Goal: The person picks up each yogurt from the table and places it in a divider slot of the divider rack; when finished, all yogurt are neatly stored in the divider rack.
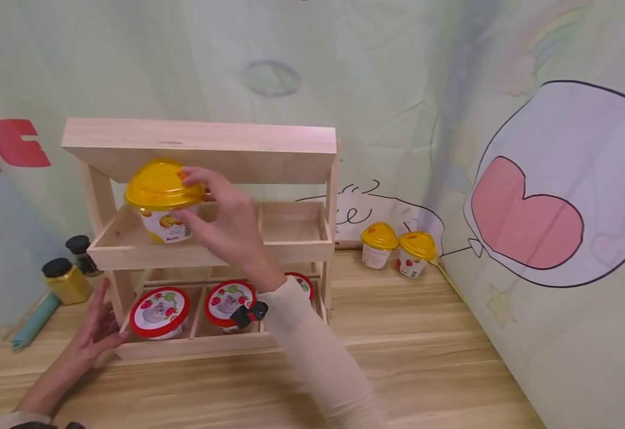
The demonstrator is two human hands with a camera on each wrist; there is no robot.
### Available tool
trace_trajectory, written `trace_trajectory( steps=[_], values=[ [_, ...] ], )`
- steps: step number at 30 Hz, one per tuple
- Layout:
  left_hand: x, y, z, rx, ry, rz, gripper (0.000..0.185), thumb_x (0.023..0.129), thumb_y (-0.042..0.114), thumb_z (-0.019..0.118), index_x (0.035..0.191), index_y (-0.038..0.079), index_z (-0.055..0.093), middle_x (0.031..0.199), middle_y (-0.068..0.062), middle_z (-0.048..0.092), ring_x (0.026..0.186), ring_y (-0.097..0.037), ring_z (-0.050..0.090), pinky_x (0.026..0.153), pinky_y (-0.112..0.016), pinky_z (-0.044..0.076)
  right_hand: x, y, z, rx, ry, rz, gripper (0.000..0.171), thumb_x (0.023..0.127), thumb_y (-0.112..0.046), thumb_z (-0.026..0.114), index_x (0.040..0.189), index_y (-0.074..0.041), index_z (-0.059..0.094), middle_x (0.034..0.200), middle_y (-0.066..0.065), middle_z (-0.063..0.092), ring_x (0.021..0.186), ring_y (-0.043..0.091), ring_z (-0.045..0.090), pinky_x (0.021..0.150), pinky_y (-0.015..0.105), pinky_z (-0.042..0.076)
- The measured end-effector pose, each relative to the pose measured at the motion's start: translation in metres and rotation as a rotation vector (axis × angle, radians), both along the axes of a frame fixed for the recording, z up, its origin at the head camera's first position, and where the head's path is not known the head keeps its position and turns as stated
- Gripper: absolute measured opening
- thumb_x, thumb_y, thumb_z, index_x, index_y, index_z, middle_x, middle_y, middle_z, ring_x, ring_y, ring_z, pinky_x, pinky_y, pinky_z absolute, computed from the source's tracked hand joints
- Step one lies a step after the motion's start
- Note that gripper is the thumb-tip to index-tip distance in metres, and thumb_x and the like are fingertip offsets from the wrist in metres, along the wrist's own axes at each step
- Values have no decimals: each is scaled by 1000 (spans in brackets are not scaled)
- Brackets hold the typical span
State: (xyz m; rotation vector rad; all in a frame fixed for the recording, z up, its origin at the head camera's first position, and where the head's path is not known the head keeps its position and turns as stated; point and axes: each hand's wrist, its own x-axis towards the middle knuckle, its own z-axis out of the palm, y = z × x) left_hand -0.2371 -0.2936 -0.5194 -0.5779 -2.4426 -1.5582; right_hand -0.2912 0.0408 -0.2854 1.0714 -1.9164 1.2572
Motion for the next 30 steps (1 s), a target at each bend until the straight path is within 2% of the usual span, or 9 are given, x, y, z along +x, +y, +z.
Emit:
trace_trajectory(
  steps=[2,7,10,20,24,30],
  values=[
    [0,0,0,3,-9,-5,116,96,-8,67,173,32,-11,175,-6,19,130,24,30,100,-3,37,-1,-4,-2,1,-2,8,43,92,-8,85,129,-1,63,149,14,66,131,25,68,102,18,56],
    [-1,0,0,-3,-40,5,115,98,-5,67,173,34,-12,175,-28,11,130,24,29,101,-2,35,-6,-14,-5,-1,-1,23,43,92,-7,84,129,-1,63,149,15,66,132,24,68,102,19,56],
    [-2,-1,0,-4,-46,6,115,98,-4,67,172,34,-12,172,-36,10,129,25,29,100,-2,35,-10,-21,-6,9,-9,21,43,93,-7,84,129,-1,63,149,15,66,132,24,68,102,19,56],
    [-2,-1,-1,17,-39,-11,116,97,-7,66,173,34,-13,168,-42,11,127,25,31,99,-2,36,-20,-44,-12,110,-45,-53,43,95,-10,82,133,-2,63,151,11,65,130,20,67,100,10,51],
    [-1,0,-1,25,-39,-18,117,97,-8,66,173,33,-12,165,-44,11,127,25,32,98,-2,37,-24,-53,-17,159,-49,-74,41,95,-9,82,132,-3,64,150,11,66,126,21,68,98,15,55],
    [-2,-1,0,22,-61,-7,115,99,-5,66,172,35,-13,167,-45,9,127,25,30,100,-2,35,-26,-61,-22,240,-96,-114,40,97,-13,81,133,-5,64,152,9,65,134,21,64,109,13,49]
  ],
)
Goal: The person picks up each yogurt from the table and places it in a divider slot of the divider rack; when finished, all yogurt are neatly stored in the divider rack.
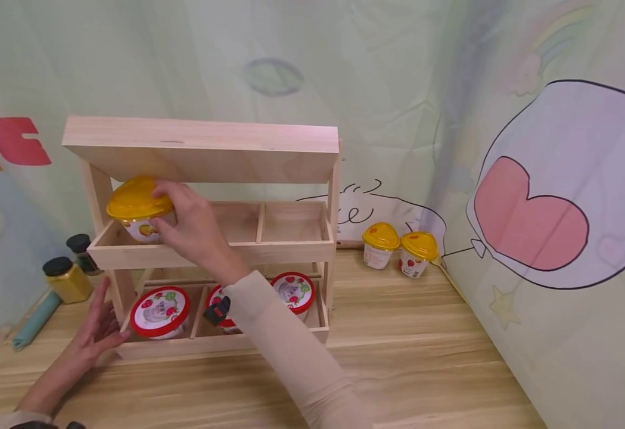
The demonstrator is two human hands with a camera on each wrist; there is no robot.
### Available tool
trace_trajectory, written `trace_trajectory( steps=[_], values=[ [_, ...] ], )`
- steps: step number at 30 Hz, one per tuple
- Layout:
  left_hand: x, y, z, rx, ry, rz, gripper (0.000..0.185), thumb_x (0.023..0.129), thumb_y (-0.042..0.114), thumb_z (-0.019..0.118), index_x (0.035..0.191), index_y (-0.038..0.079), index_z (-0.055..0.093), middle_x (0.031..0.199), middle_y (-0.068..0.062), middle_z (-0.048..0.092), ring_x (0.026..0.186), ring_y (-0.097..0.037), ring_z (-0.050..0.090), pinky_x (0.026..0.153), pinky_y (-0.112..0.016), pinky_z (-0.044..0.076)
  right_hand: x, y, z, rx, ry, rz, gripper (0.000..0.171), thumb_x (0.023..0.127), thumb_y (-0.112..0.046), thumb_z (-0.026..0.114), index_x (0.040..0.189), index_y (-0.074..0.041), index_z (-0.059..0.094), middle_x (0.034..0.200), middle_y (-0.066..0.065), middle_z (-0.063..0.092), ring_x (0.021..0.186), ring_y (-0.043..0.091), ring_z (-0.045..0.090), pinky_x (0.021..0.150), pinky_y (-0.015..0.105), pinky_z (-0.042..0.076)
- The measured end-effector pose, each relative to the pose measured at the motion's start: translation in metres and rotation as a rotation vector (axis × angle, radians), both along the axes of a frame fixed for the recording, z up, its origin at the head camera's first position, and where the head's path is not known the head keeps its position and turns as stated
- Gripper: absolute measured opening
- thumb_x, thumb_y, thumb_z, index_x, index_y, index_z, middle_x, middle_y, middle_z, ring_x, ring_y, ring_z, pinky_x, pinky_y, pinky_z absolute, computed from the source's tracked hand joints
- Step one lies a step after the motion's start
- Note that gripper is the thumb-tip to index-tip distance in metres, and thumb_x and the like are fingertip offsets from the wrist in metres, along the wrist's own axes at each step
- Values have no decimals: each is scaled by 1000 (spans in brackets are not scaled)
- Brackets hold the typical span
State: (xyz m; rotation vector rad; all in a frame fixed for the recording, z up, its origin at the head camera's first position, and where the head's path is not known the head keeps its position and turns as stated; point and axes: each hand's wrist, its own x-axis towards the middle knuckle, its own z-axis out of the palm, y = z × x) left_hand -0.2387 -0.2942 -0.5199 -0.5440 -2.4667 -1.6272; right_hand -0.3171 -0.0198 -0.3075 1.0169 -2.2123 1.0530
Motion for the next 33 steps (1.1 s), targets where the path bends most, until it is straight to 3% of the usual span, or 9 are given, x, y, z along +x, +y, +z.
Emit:
trace_trajectory(
  steps=[6,12,16,22,27,29,33],
  values=[
    [1,-1,-2,-17,21,7,116,98,-7,66,173,34,-13,173,-34,11,128,24,30,100,-2,36,0,0,0,63,1,-29,45,97,-18,82,136,-8,63,152,6,64,135,18,63,112,12,45],
    [2,-2,-4,-18,4,4,116,98,-6,66,172,34,-14,166,-45,11,125,26,32,98,-1,36,2,4,-2,112,-42,-14,62,96,-20,83,149,-10,52,155,7,58,138,19,59,116,17,44],
    [-1,-1,-3,-22,7,5,116,98,-6,66,172,34,-14,168,-42,11,124,26,32,99,-1,36,3,14,-1,111,-52,-38,72,94,-21,84,154,-11,46,157,7,56,135,21,59,111,19,48],
    [-4,1,-5,-28,31,10,116,98,-8,66,173,34,-13,173,-24,15,126,25,31,99,-1,36,12,46,-3,38,-74,-54,74,93,-21,85,155,-10,47,157,10,56,130,27,64,108,26,54],
    [-4,0,-8,-31,20,9,117,97,-7,66,172,34,-13,171,-35,12,126,25,32,100,-1,36,22,80,-9,-61,-71,-49,69,92,-15,85,151,-5,51,154,11,59,134,31,64,111,35,55],
    [-4,-1,-9,-30,27,11,117,97,-9,66,173,33,-13,172,-27,16,125,25,34,99,-1,37,26,92,-10,-85,-62,-58,67,92,-14,85,150,-5,53,152,11,61,134,30,63,110,38,56],
    [-5,-2,-10,-7,59,-4,119,94,-14,65,173,31,-11,163,10,27,123,22,37,95,0,38,34,118,-13,-123,-15,-80,63,92,-13,85,147,-4,55,148,13,64,132,30,64,107,44,58]
  ],
)
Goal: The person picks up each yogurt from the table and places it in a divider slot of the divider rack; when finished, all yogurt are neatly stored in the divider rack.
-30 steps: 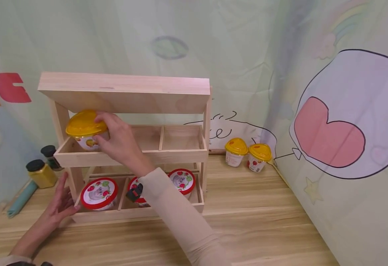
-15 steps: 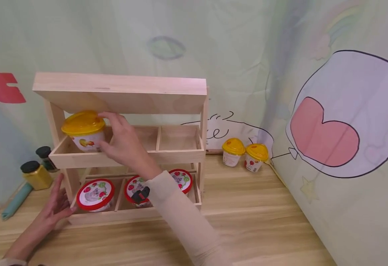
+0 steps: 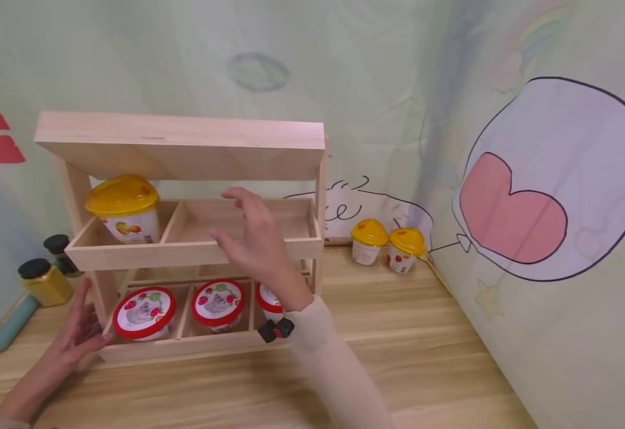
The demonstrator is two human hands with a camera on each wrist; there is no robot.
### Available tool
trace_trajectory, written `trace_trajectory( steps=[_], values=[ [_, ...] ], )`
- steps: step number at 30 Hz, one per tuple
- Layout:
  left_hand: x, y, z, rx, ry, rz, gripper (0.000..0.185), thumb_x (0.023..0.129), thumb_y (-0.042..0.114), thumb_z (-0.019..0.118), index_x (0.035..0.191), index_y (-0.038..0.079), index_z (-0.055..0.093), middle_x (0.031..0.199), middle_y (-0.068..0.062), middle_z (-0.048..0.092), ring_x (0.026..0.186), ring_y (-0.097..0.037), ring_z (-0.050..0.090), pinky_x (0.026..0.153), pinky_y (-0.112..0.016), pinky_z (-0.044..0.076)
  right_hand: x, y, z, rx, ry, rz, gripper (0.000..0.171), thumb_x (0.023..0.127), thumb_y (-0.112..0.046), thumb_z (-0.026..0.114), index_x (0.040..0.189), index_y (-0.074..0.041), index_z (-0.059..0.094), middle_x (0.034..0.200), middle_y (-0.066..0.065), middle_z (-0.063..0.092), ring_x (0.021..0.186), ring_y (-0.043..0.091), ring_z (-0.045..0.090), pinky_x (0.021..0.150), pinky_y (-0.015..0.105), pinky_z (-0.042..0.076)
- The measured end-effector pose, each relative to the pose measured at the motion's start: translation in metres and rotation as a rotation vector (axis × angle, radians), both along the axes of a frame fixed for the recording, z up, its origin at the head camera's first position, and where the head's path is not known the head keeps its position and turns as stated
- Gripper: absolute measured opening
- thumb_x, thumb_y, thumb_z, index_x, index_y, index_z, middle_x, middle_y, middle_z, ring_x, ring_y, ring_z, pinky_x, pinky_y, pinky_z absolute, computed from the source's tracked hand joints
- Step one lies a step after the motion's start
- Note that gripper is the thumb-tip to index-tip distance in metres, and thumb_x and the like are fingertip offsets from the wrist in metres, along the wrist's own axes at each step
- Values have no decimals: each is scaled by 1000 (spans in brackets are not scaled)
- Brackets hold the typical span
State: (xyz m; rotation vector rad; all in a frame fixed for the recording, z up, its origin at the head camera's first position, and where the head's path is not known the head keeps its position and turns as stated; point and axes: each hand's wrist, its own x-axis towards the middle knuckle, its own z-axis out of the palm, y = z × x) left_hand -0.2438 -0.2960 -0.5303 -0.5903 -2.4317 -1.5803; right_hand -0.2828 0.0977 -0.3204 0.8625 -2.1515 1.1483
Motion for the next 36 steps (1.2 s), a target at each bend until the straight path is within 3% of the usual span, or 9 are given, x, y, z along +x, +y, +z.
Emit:
trace_trajectory(
  steps=[2,4,8,14,21,29,32,36],
  values=[
    [-1,-1,1,12,11,-9,119,93,-16,64,173,30,-10,157,23,24,124,21,37,94,1,37,4,12,-1,-16,21,-17,63,92,-14,85,147,-3,55,147,14,65,131,30,65,106,45,59],
    [-1,-1,1,17,10,-13,118,94,-17,64,173,31,-10,155,26,23,124,20,38,95,0,37,7,24,-2,-30,37,-39,62,93,-14,84,146,-3,56,145,14,66,130,32,66,106,46,59],
    [-1,0,1,12,-6,-2,117,95,-14,64,173,32,-11,159,23,23,125,20,36,99,-2,38,12,47,-5,-73,37,-81,59,94,-15,83,145,-3,56,143,15,66,129,35,65,107,51,58],
    [-1,0,1,3,-20,0,116,97,-12,63,173,33,-12,168,7,22,126,22,35,101,-2,36,15,77,-11,-180,-8,-165,54,95,-13,81,144,-4,57,143,17,67,128,38,66,106,53,57],
    [-1,0,1,21,7,-14,118,94,-17,62,173,31,-10,159,22,24,126,20,38,99,-2,38,12,94,-13,-220,-22,-223,50,97,-14,79,143,-5,58,143,12,67,124,31,67,105,50,57],
    [-2,1,3,26,8,-15,117,95,-15,63,173,31,-11,154,25,25,127,20,38,99,-2,38,5,113,-13,-279,-15,-255,48,99,-13,77,142,-4,58,143,15,64,126,36,66,105,52,57],
    [0,1,3,20,-7,-11,116,96,-14,62,173,32,-11,158,19,26,126,20,37,99,-2,38,4,121,-15,-292,-48,-301,48,99,-14,77,142,-6,59,144,13,65,127,36,66,106,50,56],
    [0,0,4,-1,-50,7,114,99,-9,61,172,35,-14,170,-18,19,125,22,34,100,-2,37,0,130,-18,-296,-84,-354,50,99,-17,77,144,-7,58,146,12,64,130,35,64,108,50,54]
  ],
)
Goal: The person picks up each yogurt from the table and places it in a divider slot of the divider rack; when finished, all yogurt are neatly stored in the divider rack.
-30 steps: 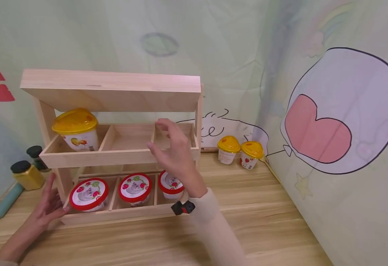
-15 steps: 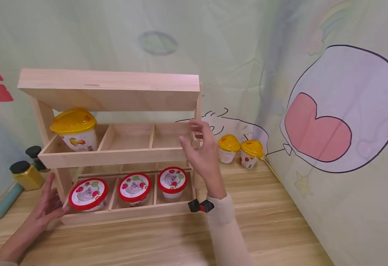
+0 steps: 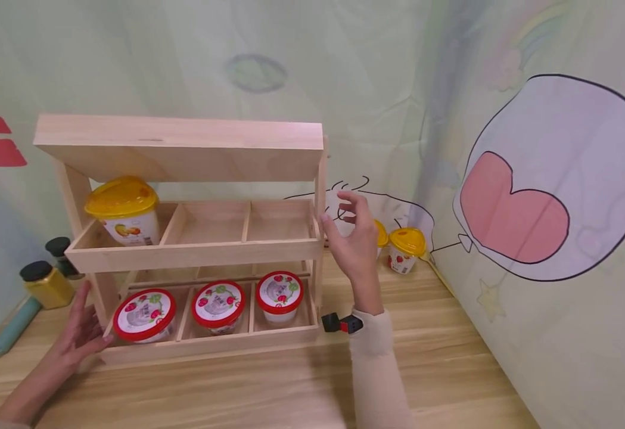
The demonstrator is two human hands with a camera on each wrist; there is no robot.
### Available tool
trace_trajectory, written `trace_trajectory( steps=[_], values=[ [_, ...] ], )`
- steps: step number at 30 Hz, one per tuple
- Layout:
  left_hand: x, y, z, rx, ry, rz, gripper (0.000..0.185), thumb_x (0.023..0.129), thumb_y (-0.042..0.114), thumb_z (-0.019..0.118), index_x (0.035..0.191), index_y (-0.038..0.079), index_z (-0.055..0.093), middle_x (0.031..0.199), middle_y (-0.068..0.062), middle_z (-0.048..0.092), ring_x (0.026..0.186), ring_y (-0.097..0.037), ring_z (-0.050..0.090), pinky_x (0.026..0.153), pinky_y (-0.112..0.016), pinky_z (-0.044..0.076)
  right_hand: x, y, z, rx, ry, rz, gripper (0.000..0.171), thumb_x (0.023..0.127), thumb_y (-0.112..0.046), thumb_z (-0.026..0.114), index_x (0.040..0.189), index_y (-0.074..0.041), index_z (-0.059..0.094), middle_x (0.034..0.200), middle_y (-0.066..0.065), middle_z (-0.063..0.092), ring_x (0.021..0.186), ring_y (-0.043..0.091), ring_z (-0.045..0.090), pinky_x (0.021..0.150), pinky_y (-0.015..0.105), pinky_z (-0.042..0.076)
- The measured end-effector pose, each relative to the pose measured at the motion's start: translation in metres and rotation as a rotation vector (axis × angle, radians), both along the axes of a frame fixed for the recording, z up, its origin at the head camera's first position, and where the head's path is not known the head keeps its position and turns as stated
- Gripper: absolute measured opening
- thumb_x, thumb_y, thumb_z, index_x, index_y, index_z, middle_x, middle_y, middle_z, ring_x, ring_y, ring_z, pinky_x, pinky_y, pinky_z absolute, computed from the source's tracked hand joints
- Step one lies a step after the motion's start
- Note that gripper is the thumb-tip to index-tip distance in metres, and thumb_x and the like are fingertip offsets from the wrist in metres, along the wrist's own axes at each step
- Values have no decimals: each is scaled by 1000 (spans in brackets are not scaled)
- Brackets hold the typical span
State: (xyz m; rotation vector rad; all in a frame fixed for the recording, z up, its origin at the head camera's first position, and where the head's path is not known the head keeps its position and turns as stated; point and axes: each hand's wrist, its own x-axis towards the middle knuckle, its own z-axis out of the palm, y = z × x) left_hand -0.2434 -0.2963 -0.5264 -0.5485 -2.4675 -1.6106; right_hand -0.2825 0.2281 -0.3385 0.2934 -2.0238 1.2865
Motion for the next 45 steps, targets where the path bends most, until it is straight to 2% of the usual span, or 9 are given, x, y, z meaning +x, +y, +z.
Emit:
trace_trajectory(
  steps=[3,7,16,23,27,31,34,41,45],
  values=[
    [0,1,0,-7,-23,5,114,100,-6,62,171,37,-16,166,-39,11,125,23,33,100,-2,36,-4,9,-2,2,-36,-36,53,99,-18,77,146,-7,56,150,13,61,134,36,62,109,52,52],
    [-1,1,0,-1,-32,-1,113,101,-6,61,171,38,-16,167,-40,9,126,22,32,101,-2,35,-10,22,-10,14,-89,-100,56,99,-20,78,149,-8,55,156,14,57,139,39,57,113,56,50],
    [-1,0,-2,4,11,-3,114,99,-10,61,172,35,-14,170,-14,17,127,21,33,102,-2,35,-33,60,-41,-20,-257,-238,60,100,-28,76,152,-10,52,164,14,50,153,40,41,123,61,39],
    [0,0,-3,5,28,-4,116,97,-12,62,172,33,-13,172,-15,16,128,21,33,103,-2,35,-44,77,-66,80,-368,-245,60,101,-26,74,154,-10,52,164,19,49,153,44,41,128,65,30],
    [0,0,-2,8,22,-7,115,98,-11,62,172,34,-14,174,-20,12,128,22,33,103,-1,34,-52,81,-79,136,-352,-214,58,99,-22,76,151,-8,54,159,20,54,149,43,47,127,62,33],
    [-1,0,-2,7,29,-8,116,97,-12,62,173,33,-13,175,-17,13,129,22,32,103,-1,35,-56,82,-88,176,-315,-210,56,98,-18,77,149,-6,57,156,19,57,147,42,49,126,61,35],
    [-1,0,-2,5,33,-8,116,97,-12,63,173,33,-13,174,-9,16,129,22,33,103,-1,34,-57,82,-91,185,-310,-225,55,98,-17,77,148,-6,57,156,19,57,147,43,48,127,61,33],
    [-1,-1,-2,6,18,-14,115,97,-10,62,172,34,-14,175,-16,12,130,21,31,104,-1,33,-59,84,-96,180,-337,-241,56,97,-17,78,148,-5,57,159,20,55,150,45,44,129,61,28],
    [-1,-1,-2,3,15,-9,115,98,-10,62,172,34,-14,174,-15,14,130,21,31,104,-1,33,-60,84,-99,184,-348,-244,57,96,-17,79,147,-4,57,159,21,54,150,45,44,129,61,29]
  ],
)
